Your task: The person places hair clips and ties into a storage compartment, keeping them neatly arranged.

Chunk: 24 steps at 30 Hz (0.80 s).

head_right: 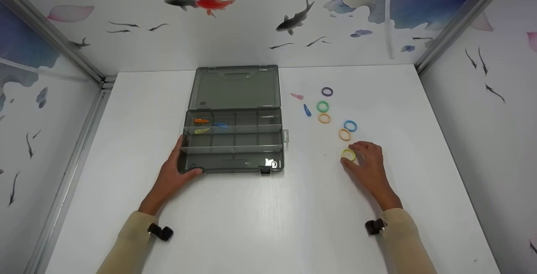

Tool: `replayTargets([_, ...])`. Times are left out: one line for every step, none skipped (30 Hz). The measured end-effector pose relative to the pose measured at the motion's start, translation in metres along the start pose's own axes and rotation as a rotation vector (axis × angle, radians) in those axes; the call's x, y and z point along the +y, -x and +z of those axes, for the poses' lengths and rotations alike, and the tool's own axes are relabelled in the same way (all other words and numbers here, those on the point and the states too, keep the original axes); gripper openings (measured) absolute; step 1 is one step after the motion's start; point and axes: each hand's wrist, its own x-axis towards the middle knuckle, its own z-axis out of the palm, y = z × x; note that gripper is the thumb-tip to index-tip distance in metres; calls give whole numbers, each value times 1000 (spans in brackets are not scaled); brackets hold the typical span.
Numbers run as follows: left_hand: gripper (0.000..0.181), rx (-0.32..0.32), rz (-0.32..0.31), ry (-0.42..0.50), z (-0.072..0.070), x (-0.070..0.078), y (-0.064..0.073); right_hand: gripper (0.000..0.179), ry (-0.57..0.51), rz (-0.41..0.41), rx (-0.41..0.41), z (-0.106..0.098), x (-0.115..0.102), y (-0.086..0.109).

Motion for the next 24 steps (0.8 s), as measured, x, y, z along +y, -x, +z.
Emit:
replayTargets([125, 0, 0, 2, 0, 1, 0, 42, 0, 3, -4, 0, 0, 0])
replayTargets([124, -1, -1, 0, 0, 1, 0, 42, -1, 8, -6, 0, 1, 1])
replayTargets([124, -2, -2, 1, 0, 2, 1, 43, 0, 7, -7, 0, 1, 1])
replayTargets([124, -3, -2, 0, -1, 2, 1, 43, 2, 7, -6, 0, 2, 1])
replayTargets([124, -4, -1, -1, -1, 3, 1, 43, 5, 4, -3, 1, 3, 2])
replayTargets([124, -5, -1, -1, -1, 3, 1, 43, 9, 2, 1, 1, 3, 2])
replayTargets([124, -4, -1, 0, -1, 4, 2, 43, 10, -1, 5, 1, 4, 2])
replayTargets([124, -4, 0, -2, -1, 4, 2, 43, 12, -4, 8, 2, 5, 2])
replayTargets([124, -4, -1, -2, -1, 4, 2, 43, 15, -8, 11, 2, 5, 2])
replayTargets([123, -4, -1, -3, -1, 4, 2, 43, 16, -9, 13, 2, 5, 2])
replayTargets([123, -4, -3, -4, -1, 4, 2, 43, 18, -6, 14, 3, 5, 2])
replayTargets([123, -4, -5, -5, -1, 4, 2, 44, 20, -2, 13, 3, 5, 2])
replayTargets([123, -5, -9, -5, -1, 4, 2, 44, 15, 5, 13, 3, 5, 2])
replayTargets([123, -6, -12, -9, -1, 4, 2, 45, 12, 12, 13, 2, 5, 2])
replayTargets([123, -7, -16, -11, -1, 4, 2, 46, 10, 19, 13, 2, 6, 3])
replayTargets([123, -8, -19, -13, -1, 4, 2, 46, 9, 27, 13, 2, 6, 3])
replayTargets([124, -10, -20, -15, -1, 5, 2, 46, 10, 32, 14, 2, 6, 3])
replayTargets([124, -11, -22, -17, -1, 5, 2, 46, 10, 38, 16, 2, 7, 3])
replayTargets([124, -13, -22, -18, -1, 5, 2, 45, 8, 41, 18, 2, 7, 3])
replayTargets([124, -13, -20, -19, -1, 5, 2, 44, 10, 42, 19, 2, 7, 3])
replayTargets([124, -12, -20, -15, -1, 5, 2, 43, 10, 43, 20, 2, 6, 3])
replayTargets([124, -12, -19, -12, -1, 5, 2, 41, 8, 44, 21, 2, 6, 3])
replayTargets([124, -11, -18, -9, -1, 5, 2, 39, 6, 43, 23, 2, 5, 3])
replayTargets([124, -12, -18, -6, -1, 5, 2, 37, -1, 39, 26, 2, 5, 3])
